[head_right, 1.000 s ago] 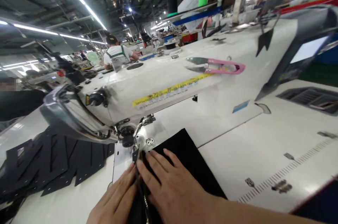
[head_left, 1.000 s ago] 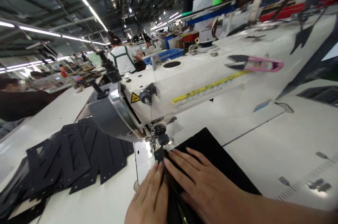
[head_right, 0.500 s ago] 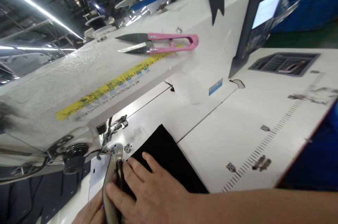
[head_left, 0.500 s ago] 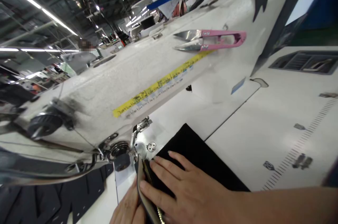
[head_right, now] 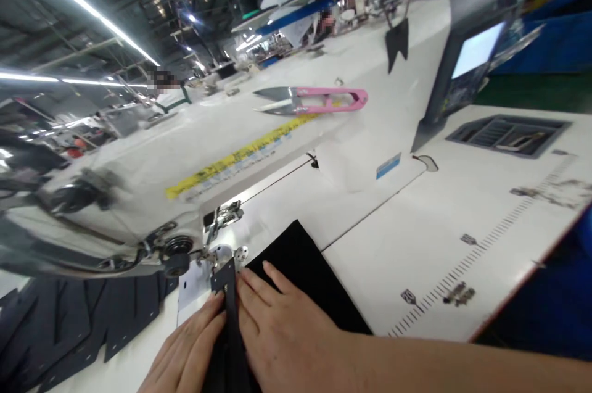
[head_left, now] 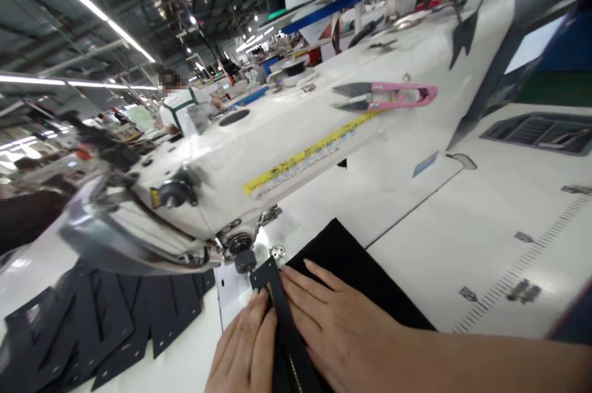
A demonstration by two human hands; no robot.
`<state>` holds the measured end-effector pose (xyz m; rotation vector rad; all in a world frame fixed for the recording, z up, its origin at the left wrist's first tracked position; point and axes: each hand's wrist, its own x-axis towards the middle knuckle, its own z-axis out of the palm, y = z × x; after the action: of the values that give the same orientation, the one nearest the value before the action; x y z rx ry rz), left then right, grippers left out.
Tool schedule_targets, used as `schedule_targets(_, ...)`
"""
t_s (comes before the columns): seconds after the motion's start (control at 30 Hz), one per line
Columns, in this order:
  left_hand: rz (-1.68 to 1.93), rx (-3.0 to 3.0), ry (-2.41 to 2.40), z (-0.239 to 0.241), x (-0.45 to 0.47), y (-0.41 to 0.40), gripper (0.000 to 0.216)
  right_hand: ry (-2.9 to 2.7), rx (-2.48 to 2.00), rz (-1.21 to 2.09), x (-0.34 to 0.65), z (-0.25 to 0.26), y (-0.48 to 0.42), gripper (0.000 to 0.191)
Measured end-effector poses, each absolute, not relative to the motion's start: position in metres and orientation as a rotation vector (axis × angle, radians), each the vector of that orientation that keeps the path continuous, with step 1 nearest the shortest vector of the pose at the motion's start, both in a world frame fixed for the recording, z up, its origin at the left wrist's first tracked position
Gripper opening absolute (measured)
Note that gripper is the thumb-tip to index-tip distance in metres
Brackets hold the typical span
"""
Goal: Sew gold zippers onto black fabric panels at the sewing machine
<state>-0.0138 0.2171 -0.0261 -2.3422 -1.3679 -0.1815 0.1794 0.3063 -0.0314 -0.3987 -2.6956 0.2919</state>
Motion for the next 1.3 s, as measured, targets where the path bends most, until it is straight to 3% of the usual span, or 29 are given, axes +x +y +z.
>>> schedule_targets(0.13, -0.217, -2.286, -1.405, -0.025, -0.009, 0.214, 0.032, -2.811, -0.380, 0.376, 0.182, -0.020, 0.305, 0.049)
schedule_targets(0.4, -0.448, -2.108, -1.496, -0.029, 0.003, 0.218, 0.033, -2.866, -0.296, 0.221, 0.175, -0.023, 0.309, 0.060)
schedule_targets(0.7, -0.540, -2.085, -1.468, -0.032, -0.016, 0.238, 0.035, -2.855, -0.272, 0.266, 0.150, -0.021, 0.328, 0.058)
schedule_targets(1.3, -0.528, -2.127, -1.392, -0.033, -0.026, 0.243, 0.031, -2.885, -0.230, 0.047, 0.150, -0.041, 0.341, 0.053)
